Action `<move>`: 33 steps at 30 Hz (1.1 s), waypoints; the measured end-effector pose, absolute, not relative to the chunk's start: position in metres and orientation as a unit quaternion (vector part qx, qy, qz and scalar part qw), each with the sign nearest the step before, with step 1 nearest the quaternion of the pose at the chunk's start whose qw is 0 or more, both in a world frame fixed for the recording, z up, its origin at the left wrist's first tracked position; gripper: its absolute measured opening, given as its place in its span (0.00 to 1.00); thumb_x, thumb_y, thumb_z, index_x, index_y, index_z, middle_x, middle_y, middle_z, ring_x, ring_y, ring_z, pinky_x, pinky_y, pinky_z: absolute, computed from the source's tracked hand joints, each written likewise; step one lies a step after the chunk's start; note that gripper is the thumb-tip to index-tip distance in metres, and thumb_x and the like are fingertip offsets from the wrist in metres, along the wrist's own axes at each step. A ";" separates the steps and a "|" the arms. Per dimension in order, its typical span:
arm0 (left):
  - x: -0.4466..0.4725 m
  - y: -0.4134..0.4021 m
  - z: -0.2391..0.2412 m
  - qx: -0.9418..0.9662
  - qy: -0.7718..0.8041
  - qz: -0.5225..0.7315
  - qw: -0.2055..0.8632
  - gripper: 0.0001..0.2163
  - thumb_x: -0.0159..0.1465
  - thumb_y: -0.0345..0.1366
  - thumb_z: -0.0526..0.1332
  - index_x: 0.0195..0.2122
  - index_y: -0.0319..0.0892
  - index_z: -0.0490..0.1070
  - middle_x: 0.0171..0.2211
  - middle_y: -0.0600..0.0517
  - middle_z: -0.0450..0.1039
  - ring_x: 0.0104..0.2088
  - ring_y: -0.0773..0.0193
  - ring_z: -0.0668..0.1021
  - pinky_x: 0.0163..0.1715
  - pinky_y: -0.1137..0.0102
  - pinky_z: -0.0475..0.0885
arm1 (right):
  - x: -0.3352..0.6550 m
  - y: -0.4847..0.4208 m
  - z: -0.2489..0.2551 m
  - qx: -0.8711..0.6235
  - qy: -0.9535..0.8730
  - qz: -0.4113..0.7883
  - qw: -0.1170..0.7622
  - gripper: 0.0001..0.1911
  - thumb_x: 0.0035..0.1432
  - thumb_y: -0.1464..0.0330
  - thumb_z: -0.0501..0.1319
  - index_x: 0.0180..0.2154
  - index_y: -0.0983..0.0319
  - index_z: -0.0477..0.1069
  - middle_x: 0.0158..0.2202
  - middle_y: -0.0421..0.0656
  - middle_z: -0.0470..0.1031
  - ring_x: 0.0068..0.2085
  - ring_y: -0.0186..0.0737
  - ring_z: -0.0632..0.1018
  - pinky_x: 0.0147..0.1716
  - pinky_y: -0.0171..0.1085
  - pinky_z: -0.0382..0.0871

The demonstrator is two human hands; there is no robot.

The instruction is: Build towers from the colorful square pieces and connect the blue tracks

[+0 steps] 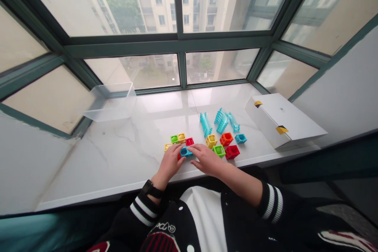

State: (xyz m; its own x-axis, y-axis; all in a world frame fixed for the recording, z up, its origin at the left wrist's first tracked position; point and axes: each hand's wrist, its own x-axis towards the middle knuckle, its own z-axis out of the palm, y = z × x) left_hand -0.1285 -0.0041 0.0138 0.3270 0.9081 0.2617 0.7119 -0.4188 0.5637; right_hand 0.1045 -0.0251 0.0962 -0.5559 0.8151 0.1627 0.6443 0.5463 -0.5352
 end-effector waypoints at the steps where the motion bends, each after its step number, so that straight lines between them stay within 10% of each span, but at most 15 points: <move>1: -0.125 -0.004 0.013 0.798 0.508 0.271 0.175 0.23 0.63 0.33 0.68 0.61 0.48 0.73 0.62 0.42 0.75 0.63 0.44 0.75 0.65 0.44 0.71 | 0.098 -0.024 0.088 -0.436 -0.856 0.217 0.172 0.31 0.63 0.69 0.69 0.66 0.59 0.68 0.64 0.56 0.73 0.64 0.57 0.74 0.64 0.56 0.70; 33: -0.142 -0.010 0.012 0.805 0.491 0.243 0.226 0.28 0.64 0.23 0.56 0.65 0.47 0.69 0.63 0.43 0.71 0.62 0.51 0.75 0.63 0.52 0.74 | 0.081 -0.033 0.055 -0.498 -0.840 0.210 0.047 0.33 0.61 0.65 0.71 0.65 0.64 0.69 0.70 0.59 0.66 0.70 0.62 0.66 0.65 0.57 0.69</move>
